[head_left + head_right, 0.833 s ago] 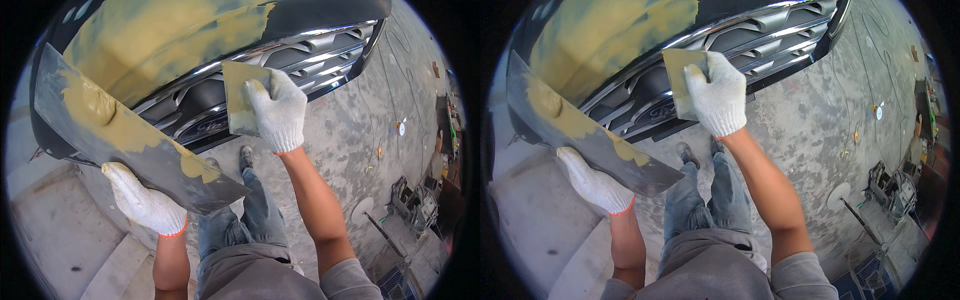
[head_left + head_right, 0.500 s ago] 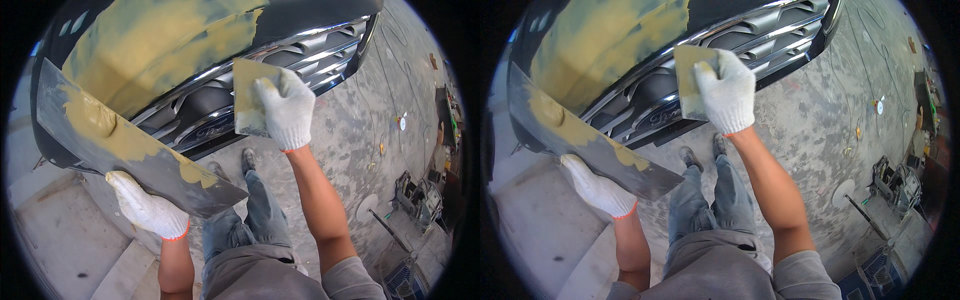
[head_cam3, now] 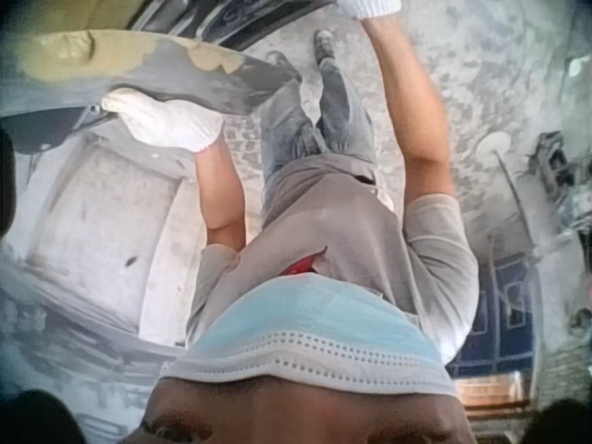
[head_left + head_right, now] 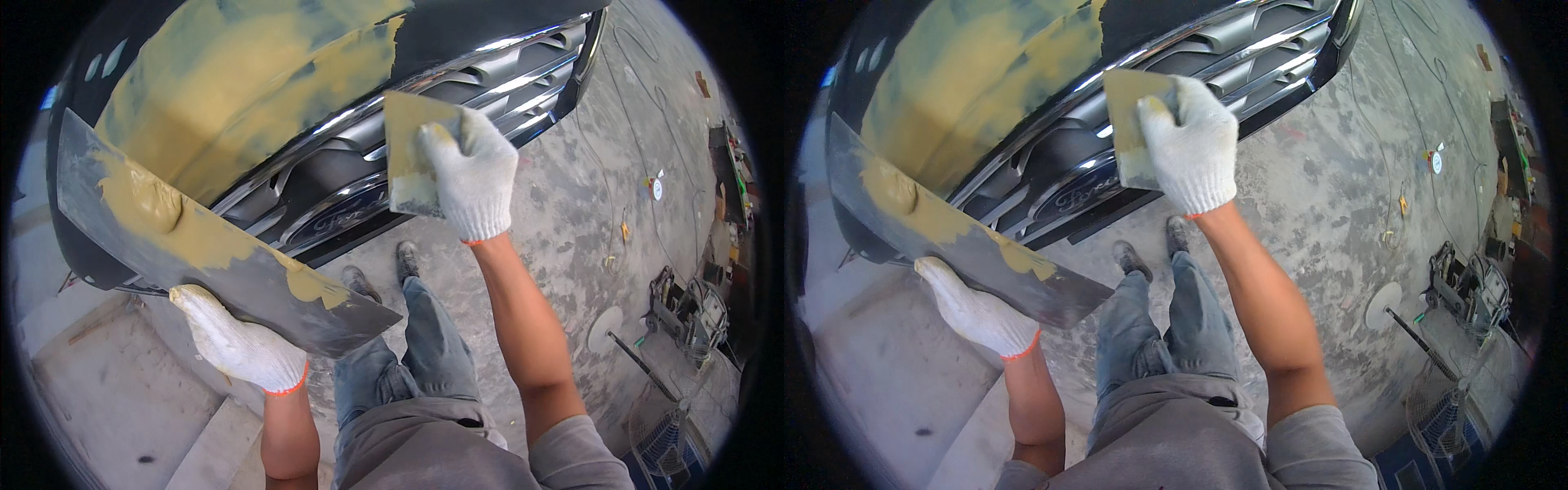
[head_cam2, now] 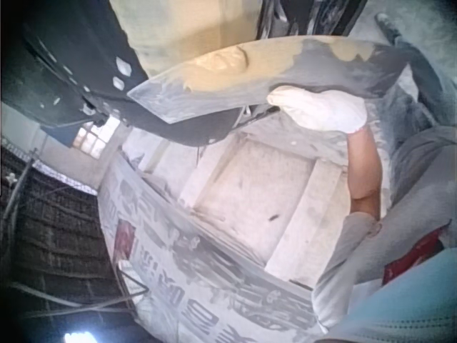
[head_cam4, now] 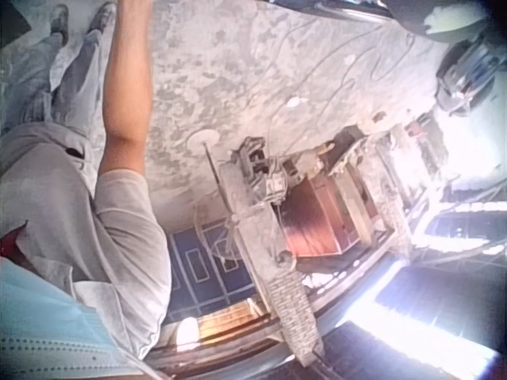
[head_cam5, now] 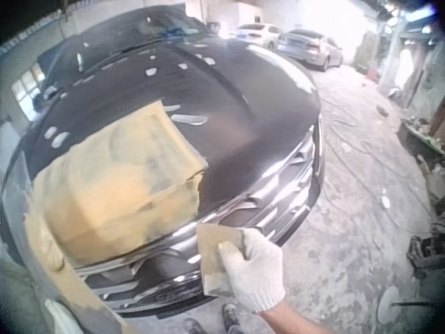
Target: The person applies yellow body filler to the front hood of a black car using a small metal spreader and a larger metal mixing board. They repeatedly scoop filler from the board and spread it in smooth strokes across the hood surface.
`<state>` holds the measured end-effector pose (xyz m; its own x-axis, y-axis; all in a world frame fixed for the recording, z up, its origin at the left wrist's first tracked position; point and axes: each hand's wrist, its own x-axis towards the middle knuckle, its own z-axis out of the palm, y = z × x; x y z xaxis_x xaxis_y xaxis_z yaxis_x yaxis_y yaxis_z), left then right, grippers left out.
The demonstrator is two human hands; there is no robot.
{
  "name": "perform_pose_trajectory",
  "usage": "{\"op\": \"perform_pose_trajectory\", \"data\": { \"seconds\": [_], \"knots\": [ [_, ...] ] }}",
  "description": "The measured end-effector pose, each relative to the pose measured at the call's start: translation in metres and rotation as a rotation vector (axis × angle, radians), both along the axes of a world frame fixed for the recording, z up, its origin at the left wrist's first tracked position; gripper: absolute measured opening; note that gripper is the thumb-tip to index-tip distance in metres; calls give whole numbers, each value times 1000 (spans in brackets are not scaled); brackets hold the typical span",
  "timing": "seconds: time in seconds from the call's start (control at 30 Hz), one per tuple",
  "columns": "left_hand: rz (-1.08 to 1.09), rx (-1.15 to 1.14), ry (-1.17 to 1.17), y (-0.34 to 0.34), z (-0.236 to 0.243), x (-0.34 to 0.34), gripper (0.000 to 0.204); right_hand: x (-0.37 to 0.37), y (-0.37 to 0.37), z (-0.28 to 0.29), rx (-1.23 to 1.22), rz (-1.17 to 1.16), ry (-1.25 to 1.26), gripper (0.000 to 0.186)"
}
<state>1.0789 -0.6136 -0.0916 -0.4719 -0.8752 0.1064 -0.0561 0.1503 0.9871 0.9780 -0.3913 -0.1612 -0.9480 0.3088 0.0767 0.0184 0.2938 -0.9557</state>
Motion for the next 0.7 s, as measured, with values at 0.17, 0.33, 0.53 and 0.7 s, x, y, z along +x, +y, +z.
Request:
{"op": "perform_pose_trajectory", "data": {
  "seconds": [0.17,0.33,0.53,0.7],
  "knots": [
    [-48,75,32,-2,1,0,54,-2,5,4,77,-9,-5,31],
    [-73,70,60,-4,0,-1,55,-4,10,4,-169,-118,15,30],
    [-71,-79,-26,0,2,-3,54,-4,13,6,-160,-98,-21,33],
    [-5,-164,-145,6,6,-9,54,-4,12,7,42,10,-20,30]
  ]
}}
